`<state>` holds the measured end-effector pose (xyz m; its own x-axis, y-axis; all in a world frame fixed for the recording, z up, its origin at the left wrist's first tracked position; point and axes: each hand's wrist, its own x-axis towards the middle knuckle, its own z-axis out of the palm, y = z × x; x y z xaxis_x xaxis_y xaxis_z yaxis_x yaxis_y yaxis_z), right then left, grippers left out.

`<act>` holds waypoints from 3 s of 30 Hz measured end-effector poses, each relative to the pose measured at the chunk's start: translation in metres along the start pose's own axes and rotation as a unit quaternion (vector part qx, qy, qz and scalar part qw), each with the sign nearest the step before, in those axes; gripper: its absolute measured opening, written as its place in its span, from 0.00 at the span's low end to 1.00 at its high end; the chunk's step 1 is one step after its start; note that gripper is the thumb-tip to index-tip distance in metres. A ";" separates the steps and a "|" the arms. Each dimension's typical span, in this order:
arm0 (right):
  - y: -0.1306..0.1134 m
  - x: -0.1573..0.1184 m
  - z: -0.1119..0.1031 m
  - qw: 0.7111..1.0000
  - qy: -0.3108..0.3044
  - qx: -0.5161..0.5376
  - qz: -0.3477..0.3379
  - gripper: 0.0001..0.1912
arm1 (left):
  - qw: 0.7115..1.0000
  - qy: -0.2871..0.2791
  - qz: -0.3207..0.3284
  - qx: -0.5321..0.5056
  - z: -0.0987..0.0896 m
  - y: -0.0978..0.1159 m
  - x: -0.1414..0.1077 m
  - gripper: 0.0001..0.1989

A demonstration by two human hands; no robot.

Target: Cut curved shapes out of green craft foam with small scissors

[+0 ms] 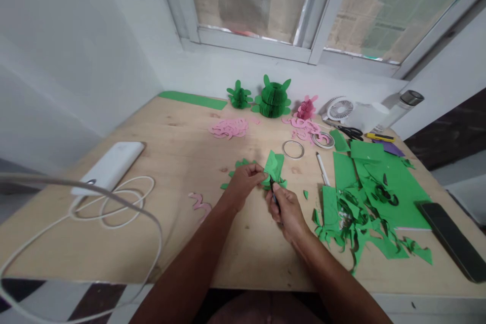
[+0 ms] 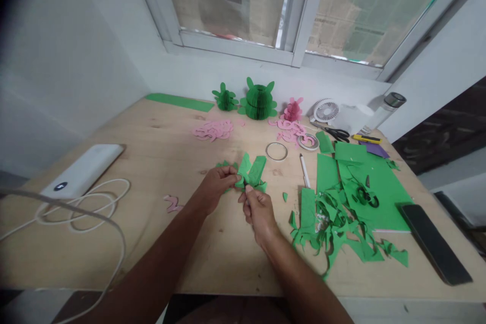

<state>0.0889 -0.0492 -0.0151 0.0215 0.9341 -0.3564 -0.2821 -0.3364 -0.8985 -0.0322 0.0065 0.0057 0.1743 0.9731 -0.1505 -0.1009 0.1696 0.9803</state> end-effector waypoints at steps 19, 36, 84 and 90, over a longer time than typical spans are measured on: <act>-0.001 -0.001 0.000 1.000 0.002 0.013 0.002 0.25 | 1.000 -0.017 -0.005 -0.018 0.000 -0.003 0.002 0.07; -0.001 0.000 -0.002 1.000 -0.018 -0.012 0.001 0.26 | 0.998 -0.049 -0.007 0.024 -0.008 0.004 0.000 0.08; 0.000 0.000 -0.002 1.000 -0.005 -0.026 0.000 0.25 | 0.997 -0.061 -0.009 0.037 -0.006 0.004 0.000 0.07; 0.000 0.001 -0.003 1.000 0.002 -0.017 -0.004 0.24 | 0.998 -0.059 -0.016 0.024 -0.005 0.002 0.001 0.08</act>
<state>0.0920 -0.0484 -0.0159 0.0275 0.9363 -0.3502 -0.2490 -0.3329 -0.9095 -0.0373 0.0091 0.0067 0.2901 0.9420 -0.1689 -0.0476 0.1905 0.9805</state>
